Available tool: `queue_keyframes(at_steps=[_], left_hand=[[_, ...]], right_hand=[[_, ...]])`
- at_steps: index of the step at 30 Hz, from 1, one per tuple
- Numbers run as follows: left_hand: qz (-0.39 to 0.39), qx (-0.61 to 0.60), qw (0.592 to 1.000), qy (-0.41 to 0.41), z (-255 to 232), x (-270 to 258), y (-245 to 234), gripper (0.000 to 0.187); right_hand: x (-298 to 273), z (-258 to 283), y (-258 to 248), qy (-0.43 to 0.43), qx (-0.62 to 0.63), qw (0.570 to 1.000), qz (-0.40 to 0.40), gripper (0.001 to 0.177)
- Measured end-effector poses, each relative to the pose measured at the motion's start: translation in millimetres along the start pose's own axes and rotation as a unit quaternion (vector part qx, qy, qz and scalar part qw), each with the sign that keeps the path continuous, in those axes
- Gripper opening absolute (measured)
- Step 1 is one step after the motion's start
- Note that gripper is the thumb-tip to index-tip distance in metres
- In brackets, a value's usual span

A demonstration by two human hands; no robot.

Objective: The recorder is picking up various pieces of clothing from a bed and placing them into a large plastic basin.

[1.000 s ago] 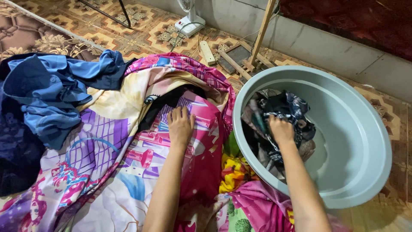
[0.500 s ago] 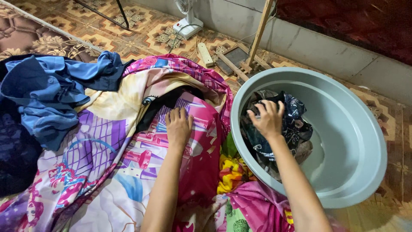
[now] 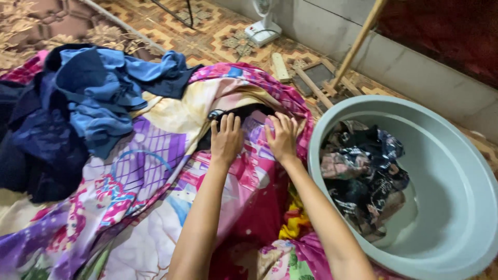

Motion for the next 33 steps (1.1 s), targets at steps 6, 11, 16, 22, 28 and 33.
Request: queue_keyframes(at_steps=[6,11,16,22,28,33], left_hand=[[0.052,-0.067,0.996,-0.002,54.6,-11.0,4.4,0.036],[0.006,-0.025,0.997,-0.067,109.6,-24.6,-17.8,0.041],[0.01,-0.024,0.999,-0.045,116.3,-48.7,-0.2,0.045],[0.038,-0.024,0.997,-0.057,115.1,-50.6,-0.3,0.051],[0.045,-0.038,0.997,-0.058,114.1,-52.0,2.4,0.058],[0.045,-0.019,0.998,-0.05,113.3,-49.9,2.0,0.057]], right_hand=[[16.9,38.4,54.6,0.023,0.062,0.998,0.01,0.04],[22.9,48.6,96.8,0.112,0.033,0.992,0.041,0.074],[12.2,54.4,118.1,0.098,-0.023,0.99,0.098,0.044],[4.1,69.7,112.4,0.024,-0.037,0.995,0.093,0.023],[-4.6,68.4,100.6,-0.038,-0.017,0.992,0.12,0.028],[-8.6,55.3,84.2,-0.071,-0.024,0.979,0.189,0.031]])
Point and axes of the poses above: each hand's wrist, its own x-axis towards the middle knuckle, its own y-axis out of the palm, z = x × y, the point moved 10 cm from there along x, towards the middle knuckle, and after that the axes turned 2 degrees about x, right-handed, at the moved point
